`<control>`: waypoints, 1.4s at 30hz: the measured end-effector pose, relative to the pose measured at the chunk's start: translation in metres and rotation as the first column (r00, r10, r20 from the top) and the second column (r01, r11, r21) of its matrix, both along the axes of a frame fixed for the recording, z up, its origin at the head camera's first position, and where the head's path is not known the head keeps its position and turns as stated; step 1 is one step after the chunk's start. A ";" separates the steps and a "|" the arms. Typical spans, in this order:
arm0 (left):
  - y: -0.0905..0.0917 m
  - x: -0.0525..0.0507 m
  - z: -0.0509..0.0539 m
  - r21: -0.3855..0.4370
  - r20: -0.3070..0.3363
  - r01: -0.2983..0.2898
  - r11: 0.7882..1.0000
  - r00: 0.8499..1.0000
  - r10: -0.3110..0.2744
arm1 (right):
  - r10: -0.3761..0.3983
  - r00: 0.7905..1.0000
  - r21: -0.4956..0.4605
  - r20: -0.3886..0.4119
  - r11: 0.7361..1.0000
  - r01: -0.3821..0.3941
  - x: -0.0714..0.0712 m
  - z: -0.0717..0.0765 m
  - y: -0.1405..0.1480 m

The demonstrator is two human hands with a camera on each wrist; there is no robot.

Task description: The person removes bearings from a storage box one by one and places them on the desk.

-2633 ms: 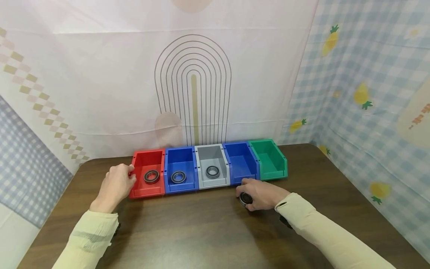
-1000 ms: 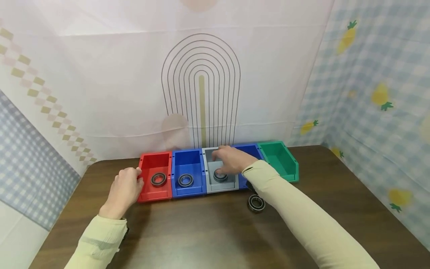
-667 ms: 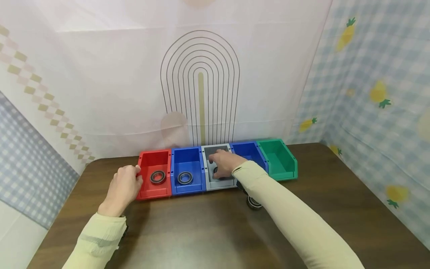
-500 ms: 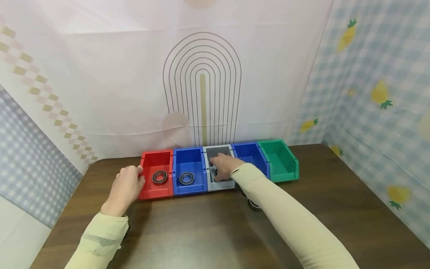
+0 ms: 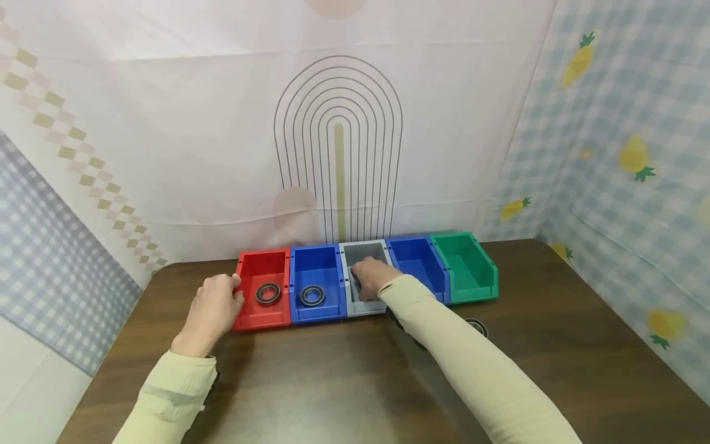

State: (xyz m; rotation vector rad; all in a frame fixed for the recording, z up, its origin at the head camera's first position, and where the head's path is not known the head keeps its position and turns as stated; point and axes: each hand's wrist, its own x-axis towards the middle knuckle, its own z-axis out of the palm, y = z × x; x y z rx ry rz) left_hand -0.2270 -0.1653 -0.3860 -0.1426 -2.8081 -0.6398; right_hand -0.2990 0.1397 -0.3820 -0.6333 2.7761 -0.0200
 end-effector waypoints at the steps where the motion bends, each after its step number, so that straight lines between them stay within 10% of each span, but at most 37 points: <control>1: 0.000 0.000 0.000 -0.003 0.001 0.000 1.000 1.000 0.000 | 0.006 1.000 -0.010 -0.010 1.000 -0.006 0.000 -0.001 0.001; 21: 0.004 0.001 0.003 -0.019 0.051 -0.004 1.000 0.999 0.005 | -0.052 0.997 -0.008 0.050 0.999 0.052 -0.002 0.001 0.001; 42: 0.005 0.002 0.002 -0.035 0.033 -0.012 0.999 0.999 0.013 | 0.036 0.999 0.003 0.040 0.999 -0.036 0.012 0.040 0.009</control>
